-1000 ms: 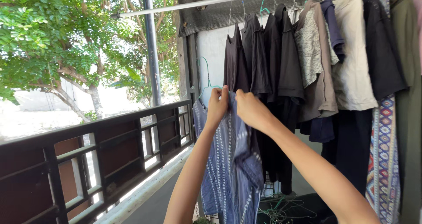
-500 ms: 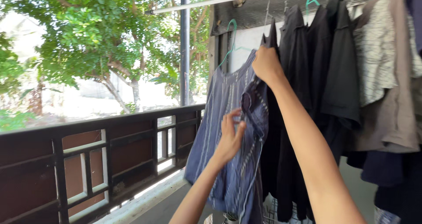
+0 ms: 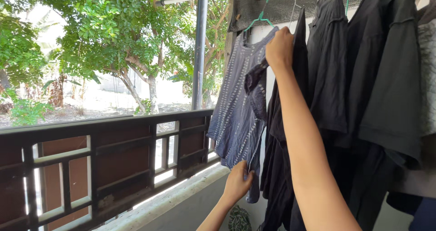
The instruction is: The person takes clothes from a blue laundry basket, unfolds them, and hangs them on a clothesline using hangers. The person handles a pink patterned cloth, a grey tank top, and a blue patterned shirt.
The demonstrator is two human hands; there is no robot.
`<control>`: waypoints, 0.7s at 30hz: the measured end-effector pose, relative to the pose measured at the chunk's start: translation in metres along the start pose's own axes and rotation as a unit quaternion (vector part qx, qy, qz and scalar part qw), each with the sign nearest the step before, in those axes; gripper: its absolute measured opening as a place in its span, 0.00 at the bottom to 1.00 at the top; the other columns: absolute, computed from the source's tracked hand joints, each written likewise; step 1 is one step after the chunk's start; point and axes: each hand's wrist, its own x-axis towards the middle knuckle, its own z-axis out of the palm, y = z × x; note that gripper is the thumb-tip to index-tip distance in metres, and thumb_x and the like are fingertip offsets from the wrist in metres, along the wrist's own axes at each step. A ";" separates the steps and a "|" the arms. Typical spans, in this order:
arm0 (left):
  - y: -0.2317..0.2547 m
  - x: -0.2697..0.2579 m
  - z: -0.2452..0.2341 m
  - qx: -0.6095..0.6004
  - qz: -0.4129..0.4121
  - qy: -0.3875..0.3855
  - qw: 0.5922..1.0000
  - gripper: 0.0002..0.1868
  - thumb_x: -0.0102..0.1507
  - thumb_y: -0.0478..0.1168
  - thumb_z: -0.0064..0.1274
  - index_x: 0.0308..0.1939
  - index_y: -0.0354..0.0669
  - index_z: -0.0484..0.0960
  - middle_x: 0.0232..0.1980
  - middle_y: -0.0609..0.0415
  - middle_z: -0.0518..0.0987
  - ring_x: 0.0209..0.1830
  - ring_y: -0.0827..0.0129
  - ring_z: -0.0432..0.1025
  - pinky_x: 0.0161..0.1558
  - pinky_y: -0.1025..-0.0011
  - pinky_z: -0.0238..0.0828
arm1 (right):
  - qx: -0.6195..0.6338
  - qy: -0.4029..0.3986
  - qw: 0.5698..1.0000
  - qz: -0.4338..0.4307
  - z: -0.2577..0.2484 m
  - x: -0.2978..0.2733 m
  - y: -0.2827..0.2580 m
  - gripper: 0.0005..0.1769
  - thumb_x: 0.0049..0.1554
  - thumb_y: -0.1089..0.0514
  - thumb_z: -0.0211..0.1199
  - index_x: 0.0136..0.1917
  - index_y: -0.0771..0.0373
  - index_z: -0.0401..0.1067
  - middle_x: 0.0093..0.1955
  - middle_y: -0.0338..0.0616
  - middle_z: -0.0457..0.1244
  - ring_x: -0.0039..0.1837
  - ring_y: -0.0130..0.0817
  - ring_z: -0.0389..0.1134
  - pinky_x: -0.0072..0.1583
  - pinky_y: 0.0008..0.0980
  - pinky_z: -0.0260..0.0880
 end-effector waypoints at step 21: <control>0.032 0.037 -0.020 -0.049 -0.071 -0.108 0.990 0.11 0.65 0.39 0.54 0.48 0.37 0.76 0.49 0.49 0.77 0.43 0.60 0.78 0.47 0.63 0.72 | -0.049 -0.043 0.997 0.035 0.038 0.071 0.101 0.11 0.60 0.73 0.55 0.56 0.80 0.62 0.52 0.74 0.64 0.54 0.63 0.71 0.53 0.43 0.75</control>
